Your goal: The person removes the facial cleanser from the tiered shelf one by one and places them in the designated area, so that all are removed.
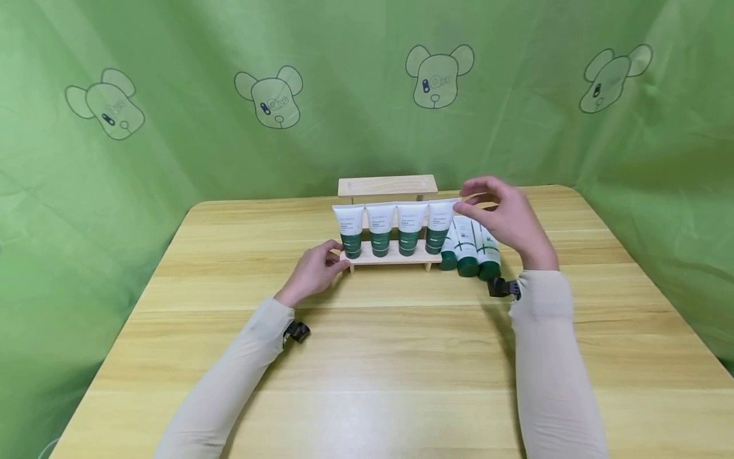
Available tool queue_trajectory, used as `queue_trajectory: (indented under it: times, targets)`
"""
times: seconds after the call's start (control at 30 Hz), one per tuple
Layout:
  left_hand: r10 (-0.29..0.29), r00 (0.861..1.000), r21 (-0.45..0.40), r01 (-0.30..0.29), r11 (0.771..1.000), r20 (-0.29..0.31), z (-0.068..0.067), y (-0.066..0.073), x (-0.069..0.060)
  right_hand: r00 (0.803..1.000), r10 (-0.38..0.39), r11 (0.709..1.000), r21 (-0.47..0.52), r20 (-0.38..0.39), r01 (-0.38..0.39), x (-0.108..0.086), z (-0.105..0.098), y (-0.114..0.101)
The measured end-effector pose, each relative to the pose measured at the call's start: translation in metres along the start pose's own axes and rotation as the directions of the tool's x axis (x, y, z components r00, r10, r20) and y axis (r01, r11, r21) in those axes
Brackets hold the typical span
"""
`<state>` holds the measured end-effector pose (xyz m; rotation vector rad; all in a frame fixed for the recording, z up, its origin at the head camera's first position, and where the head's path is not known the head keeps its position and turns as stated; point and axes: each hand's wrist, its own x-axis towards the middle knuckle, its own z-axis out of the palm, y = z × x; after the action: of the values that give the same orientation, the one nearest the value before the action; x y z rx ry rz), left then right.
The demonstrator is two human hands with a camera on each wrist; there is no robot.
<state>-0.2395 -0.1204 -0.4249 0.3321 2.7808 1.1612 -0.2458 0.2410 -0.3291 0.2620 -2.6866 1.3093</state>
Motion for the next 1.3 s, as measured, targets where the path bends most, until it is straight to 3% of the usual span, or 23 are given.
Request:
queue_trajectory:
  times: [0.47,0.87,1.3]
  targets:
    - [-0.002,1.000,0.000,0.002,1.000,0.002,0.000,-0.001,0.000,0.997,0.023,0.999,-0.041,0.076,-0.020,0.005,0.009,0.004]
    - [0.004,1.000,-0.011,-0.004,1.000,-0.001,-0.001,0.001,-0.001,0.995,0.018,0.998,-0.055,0.097,-0.013,0.007,0.012,0.006]
    - [0.004,1.000,-0.016,-0.004,1.000,0.005,-0.002,0.003,-0.002,0.999,-0.006,0.993,-0.113,0.048,0.011,0.004,0.008,0.005]
